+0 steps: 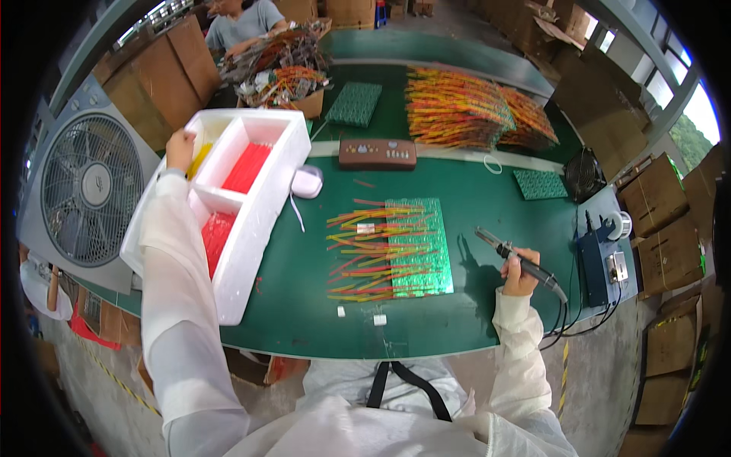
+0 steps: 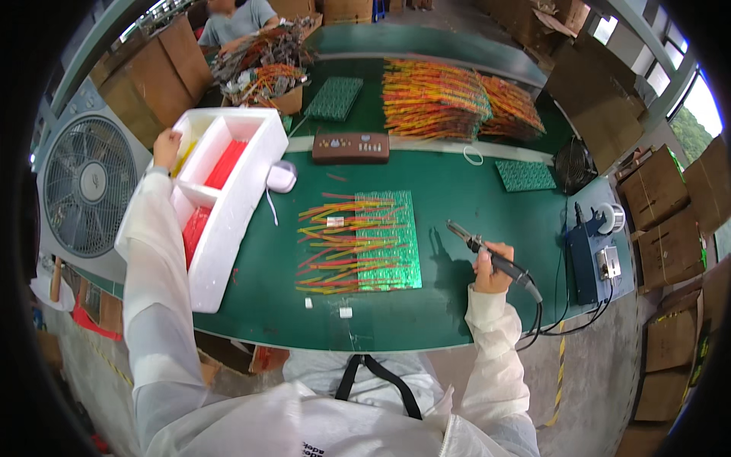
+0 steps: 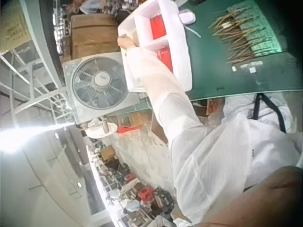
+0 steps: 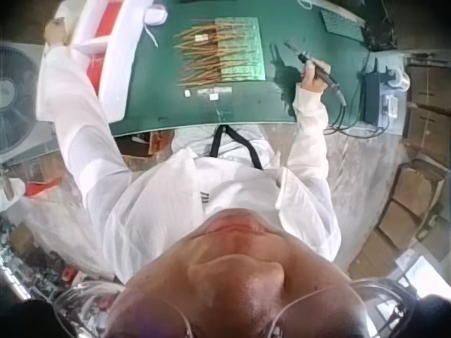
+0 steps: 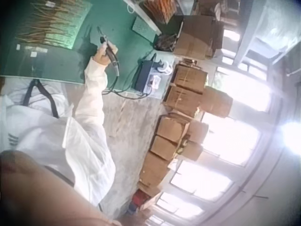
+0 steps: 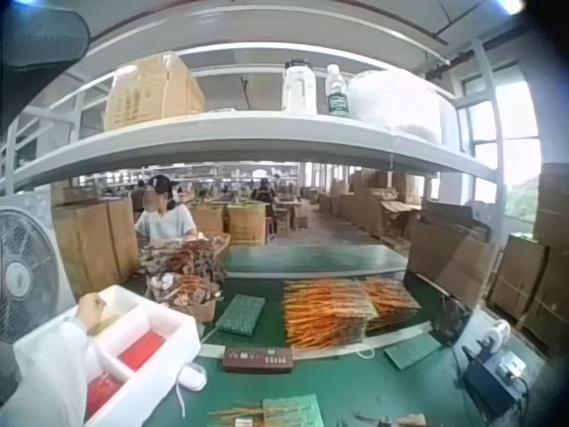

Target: The person takes wires from a container by hand and solders them onto a circuit board using a soldering iron.

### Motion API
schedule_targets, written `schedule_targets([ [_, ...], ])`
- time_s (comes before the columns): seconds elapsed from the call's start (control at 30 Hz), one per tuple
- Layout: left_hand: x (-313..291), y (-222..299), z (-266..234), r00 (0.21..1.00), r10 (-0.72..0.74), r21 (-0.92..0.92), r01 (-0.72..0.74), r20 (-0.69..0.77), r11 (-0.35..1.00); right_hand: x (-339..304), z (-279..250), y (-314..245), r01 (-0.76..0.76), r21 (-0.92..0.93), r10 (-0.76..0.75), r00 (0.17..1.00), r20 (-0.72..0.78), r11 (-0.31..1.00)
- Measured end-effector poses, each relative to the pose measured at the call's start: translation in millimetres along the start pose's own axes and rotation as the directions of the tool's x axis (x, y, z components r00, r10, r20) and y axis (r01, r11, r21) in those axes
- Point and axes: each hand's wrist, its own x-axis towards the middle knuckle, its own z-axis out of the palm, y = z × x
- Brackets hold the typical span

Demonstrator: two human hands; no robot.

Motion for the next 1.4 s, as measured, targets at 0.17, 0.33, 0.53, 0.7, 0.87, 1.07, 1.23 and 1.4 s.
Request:
schedule_targets([
  [0.17, -29.0, 27.0, 48.5, 0.92, -0.137, 0.108, 0.104, 0.367, 0.989, -2.5, -15.4, -2.6, -0.005, -0.089, 0.0, 0.998, -0.059, 0.996],
  [0.33, -27.0, 33.4, 29.1, 0.836, -0.226, 0.082, 0.215, 0.499, 0.973, -3.7, -11.2, -5.6, 0.077, -0.137, -0.077, 0.997, -0.001, 0.988],
  [0.53, -25.6, 25.1, 26.9, 0.903, -0.181, 0.092, 0.158, 0.389, 0.983, -3.2, -5.2, -7.8, 0.09, -0.158, -0.088, 0.996, 0.021, 0.983],
  [0.7, -27.2, 24.1, 33.2, 0.92, -0.119, -0.012, 0.133, 0.373, 0.991, -2.5, -7.2, -7.3, 0.119, -0.164, -0.111, 0.992, 0.055, 0.979],
  [0.87, -28.4, 30.9, 30.2, 0.92, -0.167, 0.064, 0.154, 0.354, 0.986, -3.2, -9.4, -6.4, 0.113, -0.171, -0.107, 0.993, 0.044, 0.979],
  [1.07, -29.4, 27.1, 30.1, 0.947, -0.114, 0.015, 0.115, 0.301, 0.993, -3.2, -12.0, -5.0, 0.115, -0.206, -0.114, 0.993, 0.018, 0.972],
  [1.23, -24.7, 19.9, 34.9, 0.981, -0.062, -0.141, 0.089, 0.186, 0.986, -2.3, -14.9, -0.3, 0.125, -0.221, -0.134, 0.991, -0.027, 0.967],
  [1.4, -21.9, 15.8, 38.8, 0.977, -0.126, -0.271, 0.17, 0.173, 0.947, 3.0, -18.4, 9.3, 0.165, -0.516, -0.253, 0.962, -0.106, 0.841],
])
